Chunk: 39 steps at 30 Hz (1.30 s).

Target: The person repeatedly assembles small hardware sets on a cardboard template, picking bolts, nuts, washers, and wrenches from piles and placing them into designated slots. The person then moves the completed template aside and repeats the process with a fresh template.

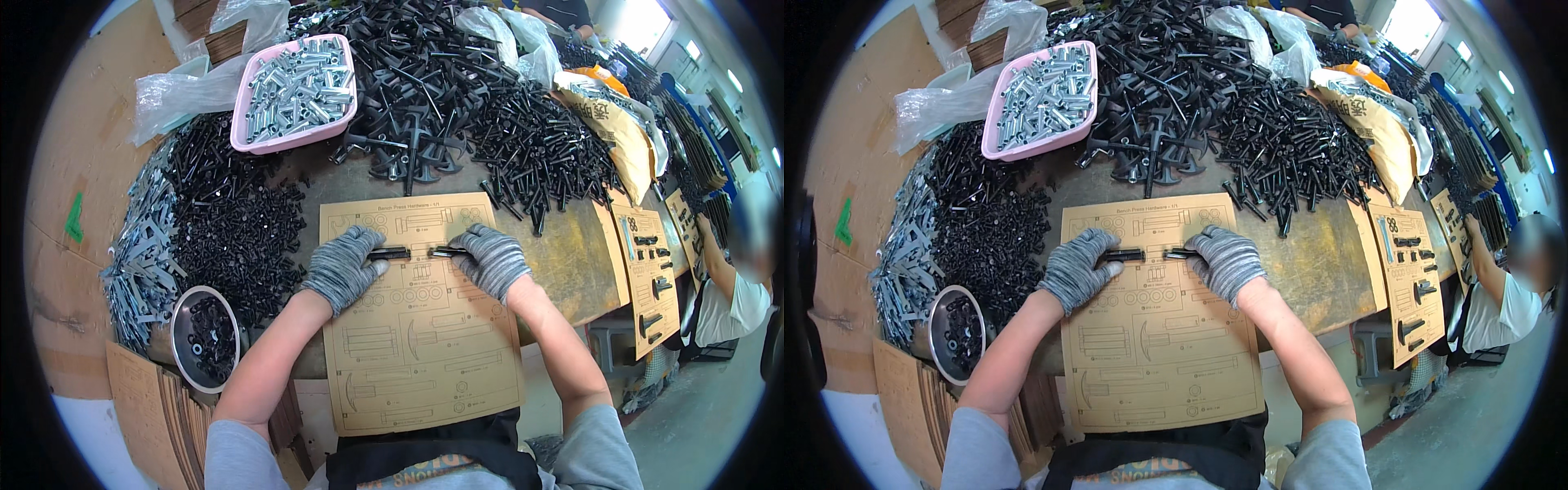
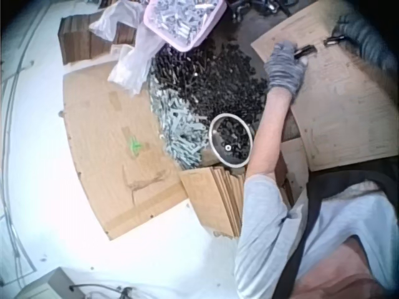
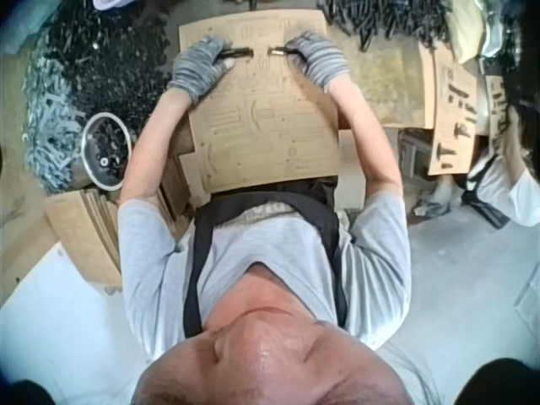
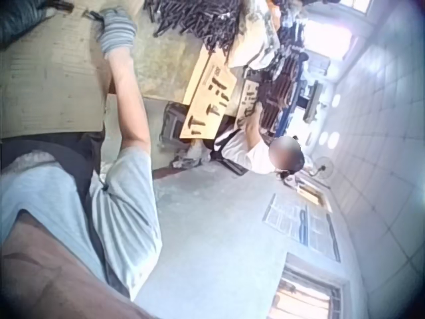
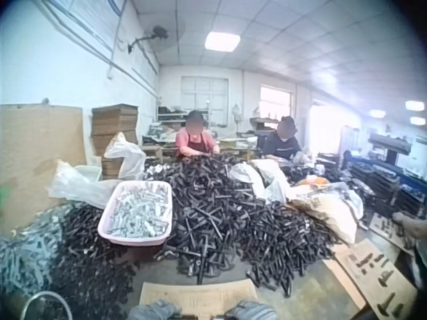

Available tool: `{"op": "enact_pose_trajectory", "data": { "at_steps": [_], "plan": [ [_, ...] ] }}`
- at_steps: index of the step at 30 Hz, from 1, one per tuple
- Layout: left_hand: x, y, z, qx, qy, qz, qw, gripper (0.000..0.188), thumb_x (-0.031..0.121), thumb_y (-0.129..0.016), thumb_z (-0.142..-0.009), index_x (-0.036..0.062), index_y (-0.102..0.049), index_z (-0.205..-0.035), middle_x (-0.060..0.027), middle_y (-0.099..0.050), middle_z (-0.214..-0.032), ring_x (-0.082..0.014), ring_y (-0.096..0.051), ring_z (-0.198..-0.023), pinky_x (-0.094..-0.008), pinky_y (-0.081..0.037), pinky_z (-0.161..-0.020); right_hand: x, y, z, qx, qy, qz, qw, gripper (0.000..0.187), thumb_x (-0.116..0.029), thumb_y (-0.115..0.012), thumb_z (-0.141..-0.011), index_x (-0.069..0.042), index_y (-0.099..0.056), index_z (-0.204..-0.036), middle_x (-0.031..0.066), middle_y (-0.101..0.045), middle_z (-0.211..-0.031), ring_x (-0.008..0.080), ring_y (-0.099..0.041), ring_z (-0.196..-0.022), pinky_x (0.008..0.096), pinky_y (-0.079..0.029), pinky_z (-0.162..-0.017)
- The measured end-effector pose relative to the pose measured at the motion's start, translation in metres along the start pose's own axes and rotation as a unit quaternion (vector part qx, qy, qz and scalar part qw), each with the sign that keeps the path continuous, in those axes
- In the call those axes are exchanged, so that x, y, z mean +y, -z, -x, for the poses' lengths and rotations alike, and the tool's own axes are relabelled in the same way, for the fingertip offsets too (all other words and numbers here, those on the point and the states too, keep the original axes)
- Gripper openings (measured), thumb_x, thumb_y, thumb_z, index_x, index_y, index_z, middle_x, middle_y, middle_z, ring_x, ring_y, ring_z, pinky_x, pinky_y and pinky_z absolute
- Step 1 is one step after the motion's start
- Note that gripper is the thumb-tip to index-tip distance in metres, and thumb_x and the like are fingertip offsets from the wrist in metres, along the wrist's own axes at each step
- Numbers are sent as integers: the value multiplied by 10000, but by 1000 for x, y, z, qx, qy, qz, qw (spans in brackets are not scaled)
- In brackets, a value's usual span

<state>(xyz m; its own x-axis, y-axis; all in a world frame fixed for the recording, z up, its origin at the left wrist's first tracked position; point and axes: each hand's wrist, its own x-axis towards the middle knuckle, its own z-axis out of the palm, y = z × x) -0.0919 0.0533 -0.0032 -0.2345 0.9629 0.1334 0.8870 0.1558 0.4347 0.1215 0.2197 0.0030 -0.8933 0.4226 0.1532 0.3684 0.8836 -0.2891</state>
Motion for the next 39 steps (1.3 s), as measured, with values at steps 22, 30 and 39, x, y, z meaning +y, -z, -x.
{"op": "enact_pose_trajectory", "data": {
  "at_steps": [22,30,39],
  "plan": [
    [13,-12,-7,30,38,7,999,248,300,-686,-776,141,-695,-967,-76,-606,-916,-268,-607,-857,-368,-492,-756,1,-33,-30,43,73,-93,992,210,-260,-679,-773,-134,-699,-940,91,-609,-891,287,-598,-833,391,-489,-752],
    [8,-14,-6,-1,43,0,999,294,317,-624,-813,129,-649,-1037,-101,-601,-989,-274,-589,-960,-385,-475,-835,-2,-31,-28,62,117,-60,989,267,-249,-670,-765,-117,-663,-997,103,-608,-920,309,-590,-842,410,-483,-762],
    [-3,34,91,148,229,-68,960,596,324,-616,-826,55,-445,-1329,-160,-494,-1320,-307,-455,-1232,-390,-357,-1049,19,8,40,183,-80,-150,968,322,-149,-692,-777,-49,-631,-1076,119,-636,-928,243,-615,-743,341,-499,-656]
  ]
}}
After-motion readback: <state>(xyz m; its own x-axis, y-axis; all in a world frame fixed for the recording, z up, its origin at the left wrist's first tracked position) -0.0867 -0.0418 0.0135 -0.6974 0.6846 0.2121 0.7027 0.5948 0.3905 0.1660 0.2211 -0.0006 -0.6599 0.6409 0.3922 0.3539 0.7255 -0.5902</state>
